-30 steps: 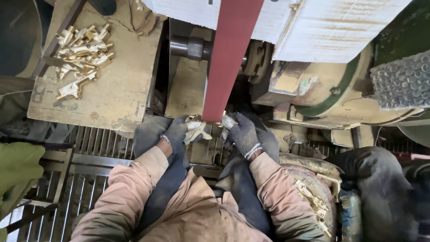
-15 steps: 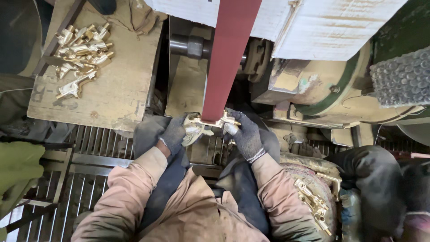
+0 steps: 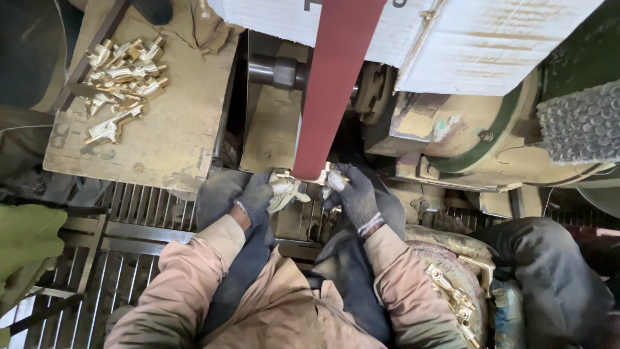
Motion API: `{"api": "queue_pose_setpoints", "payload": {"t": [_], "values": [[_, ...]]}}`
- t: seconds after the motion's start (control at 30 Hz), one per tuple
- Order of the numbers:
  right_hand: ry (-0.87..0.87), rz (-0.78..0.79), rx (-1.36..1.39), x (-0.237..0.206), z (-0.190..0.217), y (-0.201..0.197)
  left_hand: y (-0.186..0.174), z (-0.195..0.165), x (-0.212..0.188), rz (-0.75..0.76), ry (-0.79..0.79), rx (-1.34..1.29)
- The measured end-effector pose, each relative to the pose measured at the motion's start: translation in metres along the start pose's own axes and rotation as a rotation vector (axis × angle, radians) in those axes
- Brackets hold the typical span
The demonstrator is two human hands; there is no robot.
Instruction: The person sits on the floor and uses a belt sander to smooth the edges of small brass-colored metal parts. They hold each part with gloved hands, press it against the moving belt, rotate it to sand different sides, and then place the finished part on a nearby cardboard sheet.
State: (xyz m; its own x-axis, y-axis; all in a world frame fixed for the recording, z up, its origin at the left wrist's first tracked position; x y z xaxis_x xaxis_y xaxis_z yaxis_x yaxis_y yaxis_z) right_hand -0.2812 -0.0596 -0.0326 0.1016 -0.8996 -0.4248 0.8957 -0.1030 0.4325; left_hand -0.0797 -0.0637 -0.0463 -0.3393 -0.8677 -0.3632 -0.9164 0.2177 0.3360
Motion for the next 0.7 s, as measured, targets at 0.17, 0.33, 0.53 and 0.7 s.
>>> {"api": "queue_pose_setpoints", "payload": {"t": [0.17,0.33,0.53,0.7], "values": [[-0.100,0.070,-0.062,-0.010,0.003,0.001,-0.001,-0.003,-0.005,-0.053,0.032,0.095],[0.001,0.039,0.049,0.003,0.000,-0.001,-0.004,-0.001,0.002,-0.130,0.006,0.253],[0.150,-0.076,0.080,0.004,-0.003,-0.006,0.001,0.007,0.003,-0.112,-0.066,0.170],[0.236,-0.127,0.099,0.002,-0.004,-0.009,0.006,0.002,0.003,-0.054,-0.003,0.303]]}}
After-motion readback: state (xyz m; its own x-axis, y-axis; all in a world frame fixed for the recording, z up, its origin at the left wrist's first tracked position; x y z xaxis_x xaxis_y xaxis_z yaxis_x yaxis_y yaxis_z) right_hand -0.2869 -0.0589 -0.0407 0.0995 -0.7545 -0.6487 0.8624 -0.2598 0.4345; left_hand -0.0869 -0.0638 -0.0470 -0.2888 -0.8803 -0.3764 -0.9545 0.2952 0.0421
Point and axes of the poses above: each hand's wrist, its own x-axis towards the middle knuckle, its own y-axis out of the palm, z = x × y, the point moved 7 cm from there along x, towards the middle knuckle, and after that the axes turned 15 degrees about x, right-handed, at the moved point
